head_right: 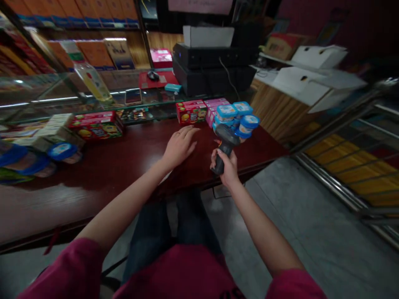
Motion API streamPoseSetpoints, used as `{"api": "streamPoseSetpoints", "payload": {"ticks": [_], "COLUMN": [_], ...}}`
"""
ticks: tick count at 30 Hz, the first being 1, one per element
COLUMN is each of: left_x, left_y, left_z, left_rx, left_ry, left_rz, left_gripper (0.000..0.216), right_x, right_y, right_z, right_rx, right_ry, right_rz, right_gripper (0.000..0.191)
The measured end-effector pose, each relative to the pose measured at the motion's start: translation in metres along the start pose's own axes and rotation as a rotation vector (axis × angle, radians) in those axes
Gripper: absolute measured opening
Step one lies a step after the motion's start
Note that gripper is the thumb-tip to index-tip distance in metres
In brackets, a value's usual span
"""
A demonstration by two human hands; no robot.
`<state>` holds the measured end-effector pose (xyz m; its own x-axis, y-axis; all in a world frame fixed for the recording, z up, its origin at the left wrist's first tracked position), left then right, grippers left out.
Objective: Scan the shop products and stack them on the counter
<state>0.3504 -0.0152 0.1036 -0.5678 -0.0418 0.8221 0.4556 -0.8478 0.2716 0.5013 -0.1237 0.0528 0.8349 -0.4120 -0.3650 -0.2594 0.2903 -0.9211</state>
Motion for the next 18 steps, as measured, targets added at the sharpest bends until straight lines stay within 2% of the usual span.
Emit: {"api": "streamPoseSetpoints", "payload": {"ticks": [5, 8, 11, 14, 16, 18], "left_x": [-0.065, -0.098, -0.12, -0.131, -0.127, -0.112], "left_y": [0.088, 0.119, 0.124, 0.113, 0.103, 0.091], "left_z": [0.087, 0.128, 0.157, 0.168, 0.166, 0.154], "left_rx": [-0.205, -0.237, -0.191, -0.166, -0.173, -0.16], "left_ry": [-0.038, -0.023, 0.038, 0.073, 0.099, 0.154], "left_rz": [-0.136, -0.185, -0.196, -0.246, -0.312, -0.404], "left_gripper": [0.064, 0.072, 0.062, 0.042, 0.038, 0.037], "right_x": [0.08, 0.109, 0.128, 0.135, 0.134, 0.129], "right_y": [-0.033, -0.044, -0.048, -0.048, -0.046, -0.043], "right_z": [-0.022, -0.031, -0.039, -0.044, -0.045, -0.045], "right_rx": [0.033, 0.044, 0.047, 0.037, 0.024, 0.009], "right_ry": [0.185, 0.243, 0.282, 0.29, 0.288, 0.279], "right_rz": [0.002, 0.008, 0.013, 0.008, 0.012, 0.025], "right_gripper": [0.039, 0.04, 0.04, 0.037, 0.035, 0.036]}}
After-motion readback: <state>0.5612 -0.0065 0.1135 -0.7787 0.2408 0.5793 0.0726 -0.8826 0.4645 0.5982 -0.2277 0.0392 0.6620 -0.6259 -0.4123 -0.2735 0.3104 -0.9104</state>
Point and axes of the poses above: each hand's wrist, its own z-axis towards the middle knuckle, its own x-axis out of the back of the hand, y = z × x, the point moved 6 cm from there along z, towards the middle knuckle, and after that the axes turned 4 degrees about -z, right-handed, at the moved point
